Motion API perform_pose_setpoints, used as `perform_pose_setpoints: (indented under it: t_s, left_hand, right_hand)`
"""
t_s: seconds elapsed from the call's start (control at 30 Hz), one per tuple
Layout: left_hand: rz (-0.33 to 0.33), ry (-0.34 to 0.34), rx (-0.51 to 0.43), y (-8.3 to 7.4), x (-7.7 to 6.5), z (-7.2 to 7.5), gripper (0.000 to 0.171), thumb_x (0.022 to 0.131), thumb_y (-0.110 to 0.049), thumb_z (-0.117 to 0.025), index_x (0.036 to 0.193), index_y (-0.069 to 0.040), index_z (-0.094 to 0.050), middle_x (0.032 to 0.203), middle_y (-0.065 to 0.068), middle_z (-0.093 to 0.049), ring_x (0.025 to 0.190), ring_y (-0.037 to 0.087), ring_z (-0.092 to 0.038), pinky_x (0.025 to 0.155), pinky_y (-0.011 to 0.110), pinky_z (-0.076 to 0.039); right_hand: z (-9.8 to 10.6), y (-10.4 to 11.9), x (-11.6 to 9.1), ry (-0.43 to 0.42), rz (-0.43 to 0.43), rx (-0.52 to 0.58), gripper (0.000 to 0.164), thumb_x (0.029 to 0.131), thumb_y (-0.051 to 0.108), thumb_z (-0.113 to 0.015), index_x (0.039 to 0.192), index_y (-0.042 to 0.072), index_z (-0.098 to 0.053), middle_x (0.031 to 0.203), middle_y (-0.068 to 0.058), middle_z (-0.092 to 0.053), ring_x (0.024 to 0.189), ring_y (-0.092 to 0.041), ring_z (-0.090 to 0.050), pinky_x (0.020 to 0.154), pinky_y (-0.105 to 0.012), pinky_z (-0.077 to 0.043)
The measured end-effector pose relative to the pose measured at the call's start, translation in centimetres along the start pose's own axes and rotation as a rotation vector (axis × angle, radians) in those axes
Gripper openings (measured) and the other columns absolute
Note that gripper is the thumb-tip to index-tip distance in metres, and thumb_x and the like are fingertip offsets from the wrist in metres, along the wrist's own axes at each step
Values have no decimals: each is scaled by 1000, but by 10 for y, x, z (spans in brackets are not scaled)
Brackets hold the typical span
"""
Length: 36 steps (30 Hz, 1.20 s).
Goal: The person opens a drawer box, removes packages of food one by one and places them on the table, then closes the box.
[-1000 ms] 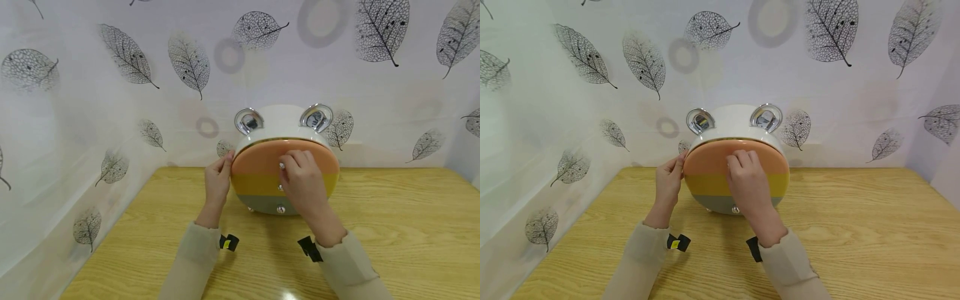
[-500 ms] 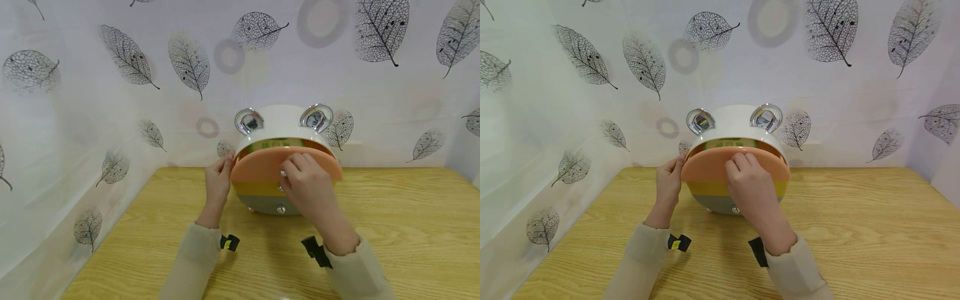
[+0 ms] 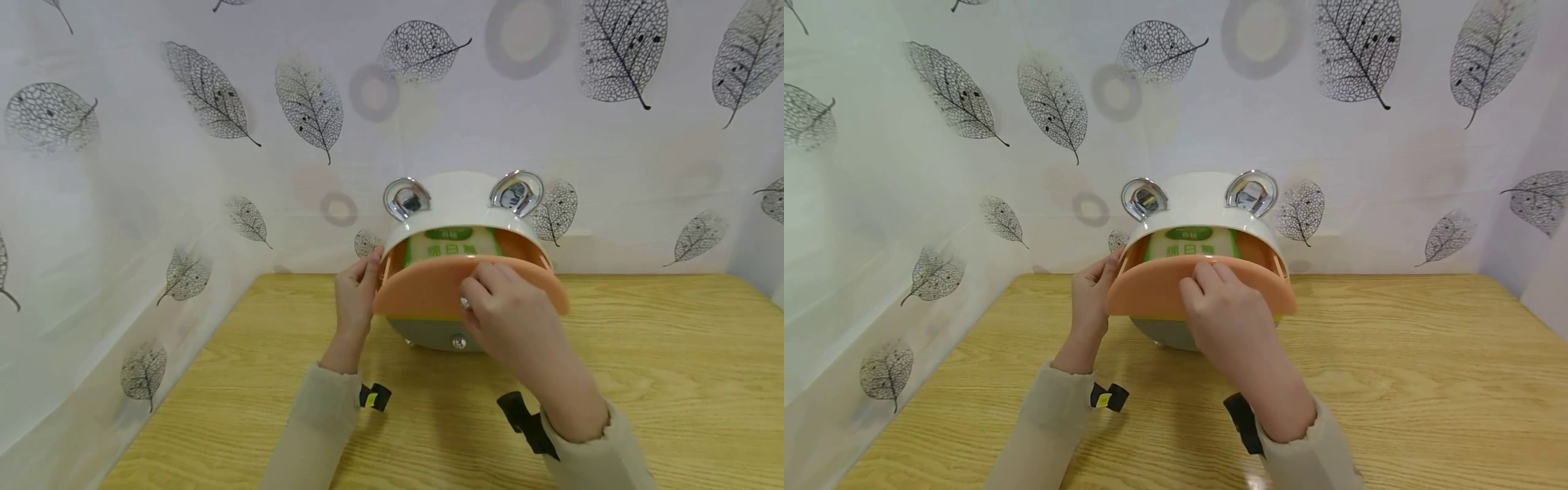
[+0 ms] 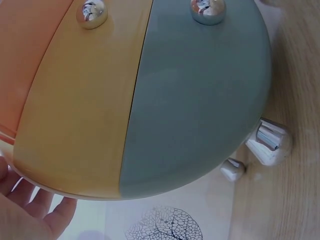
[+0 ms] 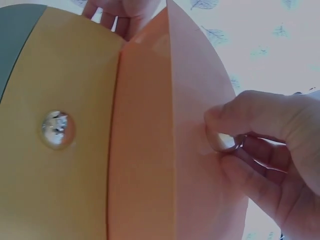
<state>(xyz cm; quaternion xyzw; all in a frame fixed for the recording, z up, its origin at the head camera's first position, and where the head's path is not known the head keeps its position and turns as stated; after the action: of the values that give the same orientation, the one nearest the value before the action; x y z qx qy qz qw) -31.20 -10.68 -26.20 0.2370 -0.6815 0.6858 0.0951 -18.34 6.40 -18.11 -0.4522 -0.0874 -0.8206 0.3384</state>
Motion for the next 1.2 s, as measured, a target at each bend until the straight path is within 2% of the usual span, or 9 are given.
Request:
perform_pose_setpoints:
  t_s: [0.13,0.3,0.5,0.7,0.8,1.03,1.2]
  left_hand:
    - [13,-3,11,1,0,0,31,90,-19,-51,109,4,-60,108,14,-60,73,8,-54,54,15,-41]
    - [16,-2,4,1,0,-1,30,90,-19,-51,109,3,-60,110,13,-59,68,8,-52,49,14,-38]
    - [-6,-8,35,0,1,0,30,90,-19,-51,107,3,-61,109,13,-60,69,7,-53,53,14,-42]
    - [-26,-5,51,-1,1,0,29,90,-19,-51,107,2,-61,109,12,-59,74,9,-53,45,14,-34]
    - [-19,-1,41,-1,1,0,29,90,-20,-51,107,1,-61,110,12,-59,75,9,-53,43,14,-34]
    - [4,2,17,2,1,0,29,90,-21,-52,108,0,-61,110,12,-59,74,8,-54,49,14,-40]
    - [14,2,-5,2,0,-1,30,90,-21,-51,109,0,-61,110,12,-60,78,9,-56,54,15,-44]
  right_hand:
    - [5,5,0,6,17,14,17,60,-6,-63,61,3,-48,63,-6,-41,54,-18,-39,42,-23,-32]
    - [12,11,0,5,40,18,19,59,-5,-62,60,4,-45,65,-5,-40,55,-18,-42,41,-23,-33]
    - [18,16,-2,30,48,20,19,59,-2,-63,62,5,-45,67,-5,-41,59,-20,-45,41,-24,-35]
    - [21,20,-4,36,58,22,18,59,-1,-61,62,6,-45,67,-4,-41,59,-19,-44,42,-23,-33]
    - [23,21,-5,44,60,20,17,59,-1,-61,62,7,-45,67,-3,-41,59,-18,-44,42,-23,-34]
    - [23,23,-6,86,55,28,11,65,0,-53,62,7,-45,66,-3,-40,58,-18,-44,43,-21,-33]
    - [24,24,-7,114,44,23,11,67,1,-53,62,7,-46,66,-2,-40,59,-16,-43,43,-21,-34]
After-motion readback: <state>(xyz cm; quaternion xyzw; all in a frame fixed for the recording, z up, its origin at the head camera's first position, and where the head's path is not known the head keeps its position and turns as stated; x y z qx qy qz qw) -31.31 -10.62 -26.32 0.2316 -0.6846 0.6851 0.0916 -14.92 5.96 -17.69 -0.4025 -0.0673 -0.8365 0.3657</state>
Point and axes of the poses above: each hand's wrist, its own x-axis towards the middle knuckle, its own z-axis out of the back of the hand, y = z × x, the point moved 8 cm from there along x, towards the middle knuckle
